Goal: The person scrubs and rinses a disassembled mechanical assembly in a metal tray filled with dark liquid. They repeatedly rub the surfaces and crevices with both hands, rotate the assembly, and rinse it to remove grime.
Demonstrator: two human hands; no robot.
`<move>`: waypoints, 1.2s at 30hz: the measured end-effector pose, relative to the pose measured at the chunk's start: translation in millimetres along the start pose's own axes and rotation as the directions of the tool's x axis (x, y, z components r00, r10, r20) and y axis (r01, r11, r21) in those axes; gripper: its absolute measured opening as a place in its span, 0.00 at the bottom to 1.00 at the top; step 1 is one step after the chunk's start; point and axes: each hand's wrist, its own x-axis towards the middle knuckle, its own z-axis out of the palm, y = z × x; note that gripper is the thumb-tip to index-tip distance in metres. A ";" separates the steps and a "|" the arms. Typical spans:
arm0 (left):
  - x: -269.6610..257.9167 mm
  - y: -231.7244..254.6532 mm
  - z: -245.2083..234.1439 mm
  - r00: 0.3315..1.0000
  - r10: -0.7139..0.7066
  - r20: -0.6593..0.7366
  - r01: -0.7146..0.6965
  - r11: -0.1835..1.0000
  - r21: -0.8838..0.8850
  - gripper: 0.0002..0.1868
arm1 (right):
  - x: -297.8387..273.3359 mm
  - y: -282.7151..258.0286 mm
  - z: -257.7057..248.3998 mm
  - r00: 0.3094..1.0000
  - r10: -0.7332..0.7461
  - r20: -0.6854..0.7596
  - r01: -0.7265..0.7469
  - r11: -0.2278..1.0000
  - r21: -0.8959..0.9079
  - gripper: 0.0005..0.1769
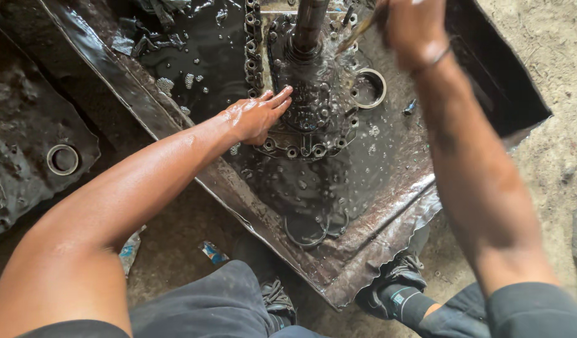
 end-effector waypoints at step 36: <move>0.7 -7.0 20.3 0.989 0.024 -0.147 -0.023 1.000 0.006 0.42 | -284.7 112.6 52.0 0.905 0.367 0.214 -0.119 0.703 -0.702 0.15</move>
